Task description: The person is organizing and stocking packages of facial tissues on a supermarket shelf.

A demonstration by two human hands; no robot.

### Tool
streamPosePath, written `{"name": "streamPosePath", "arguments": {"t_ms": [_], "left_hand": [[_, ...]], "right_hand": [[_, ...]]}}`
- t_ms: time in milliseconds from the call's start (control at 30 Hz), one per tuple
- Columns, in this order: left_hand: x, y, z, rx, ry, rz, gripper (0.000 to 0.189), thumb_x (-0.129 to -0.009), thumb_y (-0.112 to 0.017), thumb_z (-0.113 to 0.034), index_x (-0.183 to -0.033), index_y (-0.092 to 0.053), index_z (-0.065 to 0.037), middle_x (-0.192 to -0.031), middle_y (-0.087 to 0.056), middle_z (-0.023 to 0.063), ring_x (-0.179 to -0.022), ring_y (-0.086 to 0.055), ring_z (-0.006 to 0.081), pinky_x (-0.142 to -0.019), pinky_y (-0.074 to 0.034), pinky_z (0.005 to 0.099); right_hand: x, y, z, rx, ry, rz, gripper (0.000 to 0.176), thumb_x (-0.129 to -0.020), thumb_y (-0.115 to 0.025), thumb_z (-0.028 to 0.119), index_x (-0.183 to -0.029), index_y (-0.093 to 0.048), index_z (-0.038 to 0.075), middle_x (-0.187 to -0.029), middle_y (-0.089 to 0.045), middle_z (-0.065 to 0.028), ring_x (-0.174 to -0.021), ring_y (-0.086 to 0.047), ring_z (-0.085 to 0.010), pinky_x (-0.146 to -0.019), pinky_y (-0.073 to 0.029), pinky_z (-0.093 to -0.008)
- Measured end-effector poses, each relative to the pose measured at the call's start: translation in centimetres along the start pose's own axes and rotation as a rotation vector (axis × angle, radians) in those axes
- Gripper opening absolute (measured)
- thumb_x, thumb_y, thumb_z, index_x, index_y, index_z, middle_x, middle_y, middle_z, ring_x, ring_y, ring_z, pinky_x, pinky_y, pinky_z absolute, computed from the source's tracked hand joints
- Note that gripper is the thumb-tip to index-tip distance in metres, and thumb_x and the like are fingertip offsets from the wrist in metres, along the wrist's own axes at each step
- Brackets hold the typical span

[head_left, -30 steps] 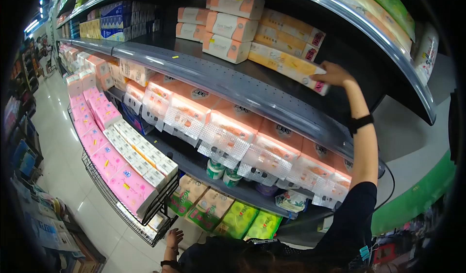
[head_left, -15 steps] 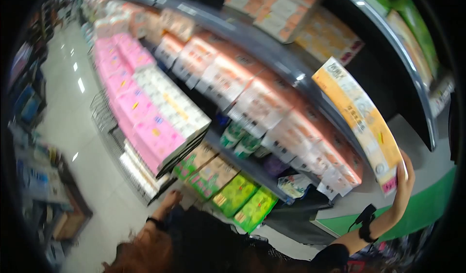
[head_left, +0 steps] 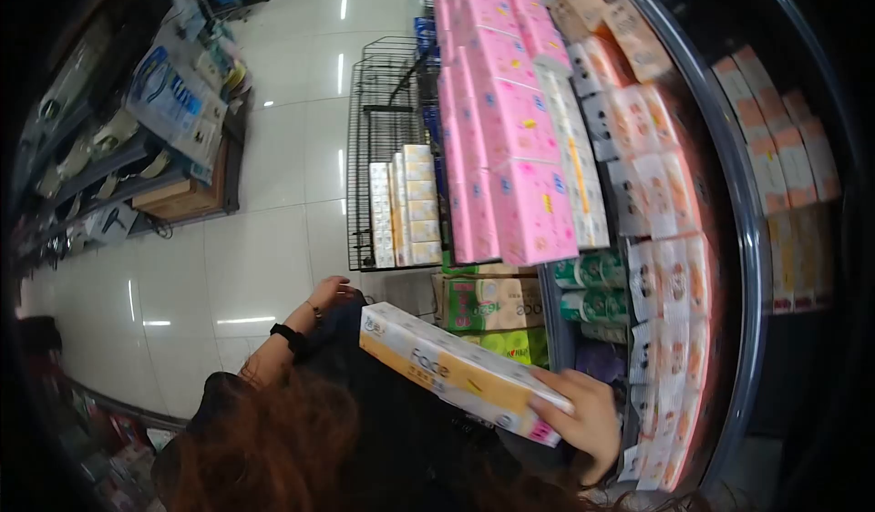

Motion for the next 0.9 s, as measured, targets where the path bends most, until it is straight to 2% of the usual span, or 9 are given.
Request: {"name": "streamPosePath", "arguments": {"t_ms": [100, 167, 333, 400, 500, 533, 600, 767, 900], "left_hand": [[0.6, 3.0, 1.7, 0.078, 0.009, -0.209, 0.032, -0.090, -0.039, -0.027, -0.106, -0.048, -0.002, -0.101, -0.058, 0.0142, -0.082, -0.055, 0.0185, -0.069, -0.047, 0.0293], [-0.3, 4.6, 3.8, 0.091, 0.020, -0.236, 0.045, -0.087, -0.043, -0.036, -0.117, -0.041, -0.003, -0.103, -0.051, 0.0124, -0.080, -0.055, 0.0228, -0.066, -0.050, 0.0338], [3.5, -2.9, 1.5, 0.136, 0.094, 0.025, 0.074, -0.085, -0.040, -0.056, -0.137, -0.013, -0.012, -0.127, -0.033, 0.0179, -0.103, -0.049, 0.0353, -0.075, -0.050, 0.0452], [2.8, -4.9, 0.5, 0.163, 0.001, 0.209, 0.075, -0.086, -0.049, -0.047, -0.139, -0.007, -0.014, -0.127, -0.036, 0.0171, -0.101, -0.051, 0.0284, -0.071, -0.050, 0.0428], [1.5, -7.0, -1.3, -0.005, -0.146, 0.076, 0.086, -0.082, -0.061, -0.034, -0.140, -0.001, -0.014, -0.125, -0.040, 0.0166, -0.102, -0.053, 0.0277, -0.076, -0.050, 0.0397], [0.3, -7.0, -1.5, 0.057, -0.184, 0.057, 0.090, -0.079, -0.066, -0.020, -0.141, -0.002, -0.015, -0.123, -0.043, 0.0151, -0.098, -0.055, 0.0233, -0.078, -0.049, 0.0362], [-2.0, -6.7, -2.8, 0.021, -0.240, 0.083, 0.088, -0.078, -0.065, -0.019, -0.141, -0.004, -0.015, -0.123, -0.042, 0.0151, -0.098, -0.055, 0.0230, -0.077, -0.049, 0.0352], [-9.0, -6.7, -6.0, -0.074, -0.521, 0.195, 0.083, -0.078, -0.063, -0.014, -0.142, -0.010, -0.013, -0.134, -0.036, 0.0140, -0.101, -0.053, 0.0178, -0.079, -0.047, 0.0285], [-13.8, -7.8, -7.0, 0.013, -0.417, 0.330, 0.074, -0.084, -0.053, -0.009, -0.142, -0.008, -0.013, -0.139, -0.030, 0.0089, -0.124, -0.035, 0.0179, -0.098, -0.035, 0.0311]], "right_hand": [[-5.6, -8.3, -2.6, -0.059, -0.031, 0.012, 0.041, -0.081, -0.057, 0.037, -0.106, -0.062, 0.005, -0.085, -0.062, -0.0161, -0.078, -0.061, -0.0307, -0.068, -0.048, -0.0368], [-8.2, -13.6, -4.1, -0.119, -0.057, 0.016, 0.042, -0.082, -0.056, 0.038, -0.107, -0.061, 0.004, -0.089, -0.062, -0.0175, -0.081, -0.061, -0.0310, -0.071, -0.047, -0.0373], [-12.2, -20.9, -4.6, -0.149, -0.079, 0.000, 0.046, -0.084, -0.052, 0.036, -0.117, -0.054, 0.003, -0.089, -0.057, -0.0200, -0.083, -0.057, -0.0349, -0.071, -0.046, -0.0402], [-12.5, -22.3, -3.9, -0.065, 0.011, 0.017, 0.047, -0.084, -0.053, 0.035, -0.119, -0.052, 0.004, -0.089, -0.055, -0.0194, -0.084, -0.055, -0.0346, -0.070, -0.046, -0.0397], [-12.9, -23.5, -2.4, 0.079, 0.174, 0.011, 0.053, -0.082, -0.056, 0.032, -0.127, -0.044, 0.005, -0.093, -0.050, -0.0194, -0.087, -0.051, -0.0334, -0.072, -0.046, -0.0375], [-13.1, -23.8, -2.1, 0.076, 0.234, 0.004, 0.055, -0.082, -0.056, 0.031, -0.129, -0.041, 0.005, -0.095, -0.049, -0.0199, -0.087, -0.052, -0.0339, -0.073, -0.046, -0.0373], [-13.4, -24.2, -2.0, 0.028, 0.300, 0.036, 0.060, -0.083, -0.056, 0.028, -0.133, -0.033, 0.004, -0.102, -0.048, -0.0210, -0.089, -0.052, -0.0347, -0.077, -0.046, -0.0381], [-13.0, -25.4, -6.4, -0.058, 0.240, 0.195, 0.060, -0.083, -0.056, 0.027, -0.132, -0.032, 0.002, -0.117, -0.045, -0.0206, -0.098, -0.052, -0.0348, -0.081, -0.044, -0.0401], [-11.8, -25.3, -9.8, 0.215, 0.133, 0.153, 0.060, -0.080, -0.058, 0.028, -0.130, -0.035, 0.004, -0.115, -0.048, -0.0164, -0.089, -0.054, -0.0324, -0.081, -0.043, -0.0402]]}}
Point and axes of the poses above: each hand's wrist, its own x-axis away from the middle knuckle, its own y-axis out of the back of the hand, z = x × y, the point moved 4 cm from there along -x, towards the middle knuckle
